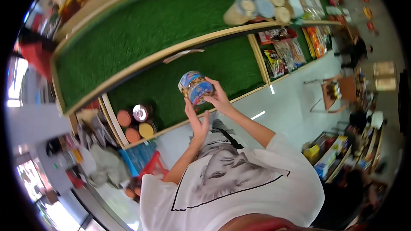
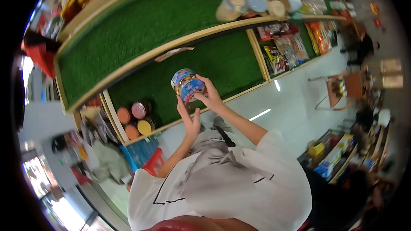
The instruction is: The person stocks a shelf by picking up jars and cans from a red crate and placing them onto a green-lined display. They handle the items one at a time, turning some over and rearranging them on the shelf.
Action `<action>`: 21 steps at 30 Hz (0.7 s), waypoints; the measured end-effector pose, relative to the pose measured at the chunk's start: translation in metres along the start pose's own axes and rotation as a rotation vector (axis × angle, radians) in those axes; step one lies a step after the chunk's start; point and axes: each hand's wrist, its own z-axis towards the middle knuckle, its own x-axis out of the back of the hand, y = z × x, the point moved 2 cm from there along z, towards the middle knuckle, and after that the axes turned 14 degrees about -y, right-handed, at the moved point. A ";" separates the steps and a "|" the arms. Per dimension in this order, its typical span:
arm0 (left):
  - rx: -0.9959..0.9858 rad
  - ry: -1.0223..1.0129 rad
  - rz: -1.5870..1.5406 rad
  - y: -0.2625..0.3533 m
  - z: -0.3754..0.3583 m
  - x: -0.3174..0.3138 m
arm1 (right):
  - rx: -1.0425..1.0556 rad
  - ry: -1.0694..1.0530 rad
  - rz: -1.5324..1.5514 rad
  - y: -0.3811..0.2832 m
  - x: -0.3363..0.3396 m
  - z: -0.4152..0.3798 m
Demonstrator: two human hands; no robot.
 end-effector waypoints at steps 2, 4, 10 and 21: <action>-0.172 -0.031 0.005 0.035 0.022 -0.012 | 0.149 0.081 -0.008 -0.041 0.012 -0.016; -0.297 -0.045 0.064 0.062 0.048 -0.020 | 0.308 0.153 0.034 -0.079 0.024 -0.028; -0.549 -0.042 -0.143 0.154 0.161 -0.019 | 0.560 0.139 -0.082 -0.178 0.073 0.002; -0.223 -0.346 -0.216 0.208 0.386 -0.014 | 0.139 0.380 -1.132 -0.282 0.205 0.155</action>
